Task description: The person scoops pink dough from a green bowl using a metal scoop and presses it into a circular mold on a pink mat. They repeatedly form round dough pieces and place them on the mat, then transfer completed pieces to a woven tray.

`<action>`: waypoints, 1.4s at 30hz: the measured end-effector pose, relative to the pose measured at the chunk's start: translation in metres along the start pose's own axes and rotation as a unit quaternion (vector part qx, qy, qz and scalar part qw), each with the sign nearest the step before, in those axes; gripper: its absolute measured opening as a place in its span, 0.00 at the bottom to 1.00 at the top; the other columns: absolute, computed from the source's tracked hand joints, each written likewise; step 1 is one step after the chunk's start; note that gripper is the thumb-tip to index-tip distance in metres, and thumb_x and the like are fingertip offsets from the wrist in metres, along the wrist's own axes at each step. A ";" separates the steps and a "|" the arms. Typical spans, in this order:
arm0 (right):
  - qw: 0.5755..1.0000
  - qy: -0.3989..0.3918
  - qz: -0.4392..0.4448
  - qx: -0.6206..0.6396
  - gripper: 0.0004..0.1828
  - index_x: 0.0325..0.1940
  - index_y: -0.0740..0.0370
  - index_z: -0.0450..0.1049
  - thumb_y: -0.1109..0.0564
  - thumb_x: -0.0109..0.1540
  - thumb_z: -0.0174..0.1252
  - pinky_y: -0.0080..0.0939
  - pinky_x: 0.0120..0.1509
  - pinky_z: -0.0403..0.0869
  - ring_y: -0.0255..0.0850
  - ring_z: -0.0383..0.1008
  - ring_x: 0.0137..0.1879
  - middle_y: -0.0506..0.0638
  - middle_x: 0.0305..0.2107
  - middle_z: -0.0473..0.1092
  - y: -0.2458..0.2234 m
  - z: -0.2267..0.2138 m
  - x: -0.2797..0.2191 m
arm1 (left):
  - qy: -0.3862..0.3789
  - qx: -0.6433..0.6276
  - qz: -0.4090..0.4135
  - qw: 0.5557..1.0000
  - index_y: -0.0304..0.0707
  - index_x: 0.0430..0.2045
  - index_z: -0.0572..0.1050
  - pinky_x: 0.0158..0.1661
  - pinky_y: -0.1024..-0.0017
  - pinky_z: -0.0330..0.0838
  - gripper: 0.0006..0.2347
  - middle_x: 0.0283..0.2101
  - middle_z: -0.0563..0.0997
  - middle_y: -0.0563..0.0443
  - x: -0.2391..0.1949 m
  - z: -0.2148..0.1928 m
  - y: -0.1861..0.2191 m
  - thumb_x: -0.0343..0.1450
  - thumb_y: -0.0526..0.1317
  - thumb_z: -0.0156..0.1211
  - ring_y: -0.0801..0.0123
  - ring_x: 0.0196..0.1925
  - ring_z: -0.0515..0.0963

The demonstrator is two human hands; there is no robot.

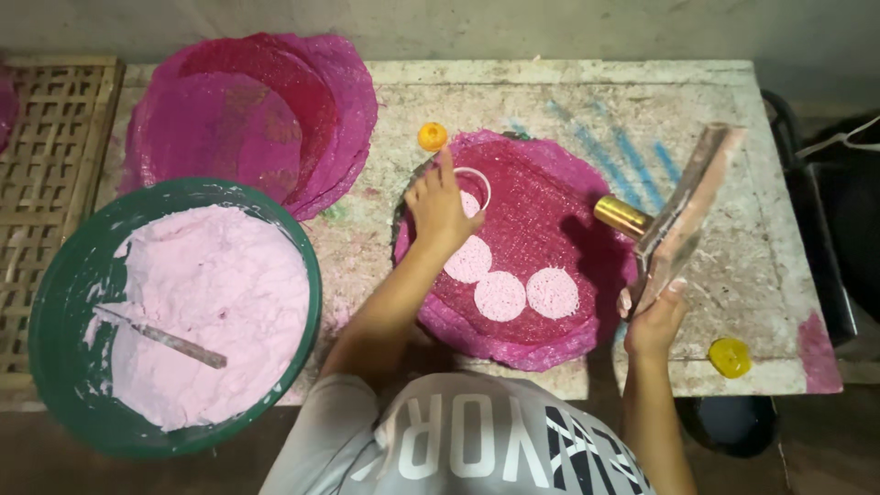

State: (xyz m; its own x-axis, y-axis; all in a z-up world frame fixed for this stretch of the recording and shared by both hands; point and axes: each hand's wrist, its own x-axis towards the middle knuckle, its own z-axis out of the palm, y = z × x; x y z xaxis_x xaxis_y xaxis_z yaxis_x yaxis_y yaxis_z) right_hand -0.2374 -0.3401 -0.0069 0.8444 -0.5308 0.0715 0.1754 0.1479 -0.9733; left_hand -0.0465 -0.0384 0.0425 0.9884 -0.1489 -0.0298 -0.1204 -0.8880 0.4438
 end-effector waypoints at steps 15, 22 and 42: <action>0.721 -0.341 -0.460 -0.390 0.33 0.32 0.64 0.71 0.28 0.60 0.55 0.50 0.31 0.64 0.51 0.66 0.26 0.53 0.21 0.63 -0.195 0.080 -0.054 | -0.107 0.006 0.611 0.785 0.35 0.57 0.69 0.67 0.40 0.42 0.34 0.69 0.66 0.39 -0.137 -0.181 0.066 0.60 0.55 0.74 0.54 0.72 0.62; 0.477 -0.635 -0.552 -0.255 0.35 0.30 0.59 0.69 0.23 0.61 0.54 0.50 0.31 0.66 0.51 0.69 0.27 0.53 0.21 0.66 -0.250 0.243 -0.059 | -0.175 0.011 0.604 0.778 0.31 0.56 0.69 0.65 0.47 0.49 0.29 0.66 0.69 0.40 -0.227 -0.246 -0.026 0.64 0.50 0.68 0.54 0.68 0.65; 0.451 -0.233 -0.795 -0.332 0.10 0.46 0.49 0.77 0.49 0.62 0.64 0.47 0.52 0.72 0.41 0.74 0.48 0.48 0.40 0.74 -0.161 0.486 -0.151 | -0.257 -0.747 0.022 0.613 0.32 0.54 0.73 0.48 0.66 0.77 0.19 0.46 0.80 0.48 -0.300 -0.246 -0.375 0.67 0.36 0.61 0.67 0.44 0.79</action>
State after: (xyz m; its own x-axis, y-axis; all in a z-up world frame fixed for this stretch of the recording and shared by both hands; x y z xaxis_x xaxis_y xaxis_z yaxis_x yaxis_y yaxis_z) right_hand -0.1469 0.1214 0.2447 -0.0405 0.7308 0.6814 0.6863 -0.4753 0.5506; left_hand -0.2753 0.4461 0.1049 0.7810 -0.6171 -0.0958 0.4527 0.4538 0.7675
